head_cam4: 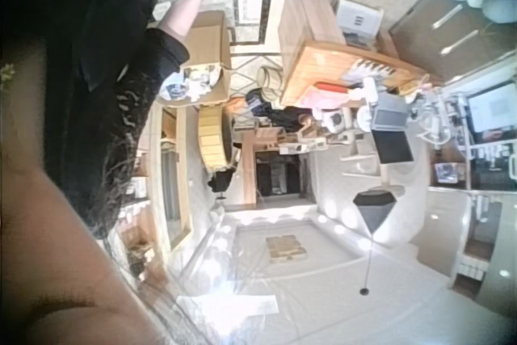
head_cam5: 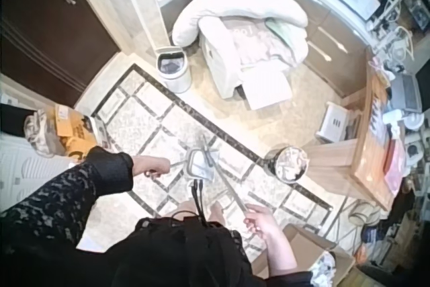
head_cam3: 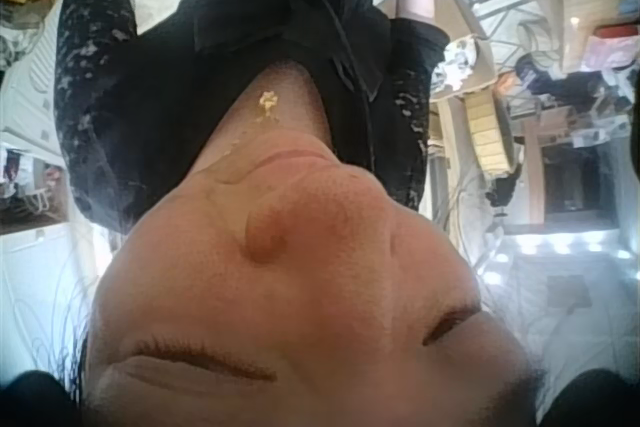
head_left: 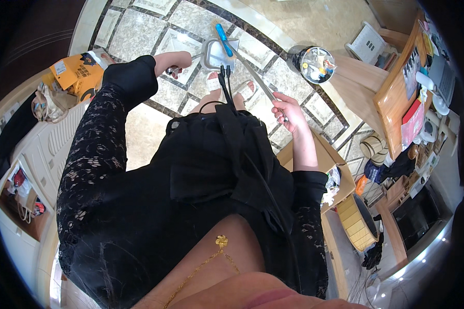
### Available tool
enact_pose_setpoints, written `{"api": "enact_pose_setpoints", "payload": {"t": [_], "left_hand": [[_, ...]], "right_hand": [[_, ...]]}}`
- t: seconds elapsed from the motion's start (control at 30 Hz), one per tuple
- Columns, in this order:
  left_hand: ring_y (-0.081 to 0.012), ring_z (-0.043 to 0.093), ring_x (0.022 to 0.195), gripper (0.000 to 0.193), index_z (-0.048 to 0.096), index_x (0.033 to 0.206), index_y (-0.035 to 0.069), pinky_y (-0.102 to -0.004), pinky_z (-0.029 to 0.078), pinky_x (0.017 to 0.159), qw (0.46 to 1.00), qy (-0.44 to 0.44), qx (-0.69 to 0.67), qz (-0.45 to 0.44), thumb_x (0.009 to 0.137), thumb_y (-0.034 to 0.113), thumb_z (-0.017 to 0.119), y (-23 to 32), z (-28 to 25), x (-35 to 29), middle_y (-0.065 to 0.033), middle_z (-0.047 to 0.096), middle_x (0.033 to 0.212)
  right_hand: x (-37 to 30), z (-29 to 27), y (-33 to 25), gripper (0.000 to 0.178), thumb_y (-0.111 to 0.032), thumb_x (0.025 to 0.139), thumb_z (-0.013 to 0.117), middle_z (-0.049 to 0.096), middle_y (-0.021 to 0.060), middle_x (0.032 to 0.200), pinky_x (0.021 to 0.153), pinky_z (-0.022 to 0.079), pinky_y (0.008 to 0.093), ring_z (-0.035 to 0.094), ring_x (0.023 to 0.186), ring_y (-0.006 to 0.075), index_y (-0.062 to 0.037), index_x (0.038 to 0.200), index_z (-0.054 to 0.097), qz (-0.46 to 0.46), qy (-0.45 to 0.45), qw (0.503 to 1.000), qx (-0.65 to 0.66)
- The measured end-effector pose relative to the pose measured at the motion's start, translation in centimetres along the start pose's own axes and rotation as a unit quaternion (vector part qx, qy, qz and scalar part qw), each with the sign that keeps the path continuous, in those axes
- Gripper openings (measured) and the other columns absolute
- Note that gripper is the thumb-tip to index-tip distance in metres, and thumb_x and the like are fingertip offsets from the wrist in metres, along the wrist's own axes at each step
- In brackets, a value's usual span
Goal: The person sweeps a tiled floor with a broom and dustpan, gathering debris into the dustpan and emptying it into a nearby bin. The person also picks up a small piece of debris by hand and places it into the dustpan.
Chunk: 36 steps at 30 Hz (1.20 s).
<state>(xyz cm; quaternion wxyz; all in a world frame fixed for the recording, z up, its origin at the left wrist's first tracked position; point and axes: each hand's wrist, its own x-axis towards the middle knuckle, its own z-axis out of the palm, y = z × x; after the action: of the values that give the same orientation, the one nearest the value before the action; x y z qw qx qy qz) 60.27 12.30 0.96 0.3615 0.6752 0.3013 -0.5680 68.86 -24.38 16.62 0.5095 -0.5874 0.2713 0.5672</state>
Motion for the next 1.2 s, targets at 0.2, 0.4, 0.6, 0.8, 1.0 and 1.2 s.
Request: {"api": "enact_pose_setpoints", "payload": {"t": [0.2,0.4,0.6,0.8,1.0,1.2], "left_hand": [[-0.0271,0.056,0.047,0.024,0.05,0.057,-0.005,-0.0414,0.051,0.042,0.993,-0.038,-0.107,0.011,0.079,0.005,0.048,-1.7,-1.8,1.9,-0.0164,0.051,0.054],[-0.0273,0.064,0.061,0.022,0.05,0.064,-0.002,-0.0363,0.04,0.036,0.973,-0.051,-0.225,-0.026,0.081,0.008,0.04,-1.0,-1.9,-0.1,-0.0117,0.055,0.058],[-0.023,0.064,0.067,0.027,0.05,0.061,0.002,-0.0315,0.042,0.04,0.935,-0.06,-0.347,-0.043,0.084,0.015,0.043,-1.6,-2.1,-0.3,-0.0078,0.053,0.055],[-0.0204,0.064,0.077,0.024,0.049,0.066,0.001,-0.0242,0.038,0.039,0.797,-0.066,-0.599,-0.04,0.085,0.012,0.039,-2.6,-0.5,0.9,-0.0068,0.051,0.057],[-0.0142,0.049,0.04,0.029,0.049,0.06,0.008,-0.0284,0.036,0.034,0.892,-0.058,-0.448,-0.018,0.085,0.021,0.041,-2.5,0.9,-0.2,-0.0026,0.052,0.05],[-0.0101,0.043,0.038,0.018,0.042,0.067,0.002,-0.026,0.04,0.036,0.874,-0.062,-0.482,-0.016,0.084,0.007,0.042,-3.7,3.1,-0.2,-0.0036,0.046,0.051]], "right_hand": [[0.1,0.0,-0.3,0.051,-0.001,0.077,0.053,0.049,0.007,0.061,0.035,0.031,0.0192,0.038,0.04,0.0075,0.0041,0.125,0.035,-0.002,0.003,1.0,0.003],[0.3,-0.1,-0.3,0.051,-0.001,0.077,0.053,0.05,0.0072,0.061,0.035,0.031,0.0195,0.039,0.04,0.0077,0.0042,0.125,0.035,-0.002,0.002,1.0,-0.001],[0.5,-0.5,-0.2,0.051,-0.002,0.077,0.053,0.051,0.0075,0.061,0.035,0.032,0.0198,0.04,0.04,0.0077,0.0039,0.125,0.036,-0.005,0.0,1.0,0.003],[0.4,-0.9,-0.1,0.049,-0.003,0.079,0.053,0.05,0.007,0.062,0.034,0.03,0.0173,0.039,0.041,0.0061,0.0005,0.125,0.037,0.001,0.003,1.0,0.001],[0.2,-0.7,-0.6,0.049,-0.003,0.078,0.055,0.05,0.0061,0.062,0.036,0.03,0.0186,0.039,0.042,0.0064,0.0009,0.124,0.039,0.008,0.008,1.0,-0.01],[0.1,-1.2,-1.4,0.05,-0.003,0.078,0.054,0.05,0.0055,0.062,0.036,0.03,0.0187,0.04,0.042,0.0064,0.0011,0.125,0.038,0.014,0.007,1.0,-0.018]]}}
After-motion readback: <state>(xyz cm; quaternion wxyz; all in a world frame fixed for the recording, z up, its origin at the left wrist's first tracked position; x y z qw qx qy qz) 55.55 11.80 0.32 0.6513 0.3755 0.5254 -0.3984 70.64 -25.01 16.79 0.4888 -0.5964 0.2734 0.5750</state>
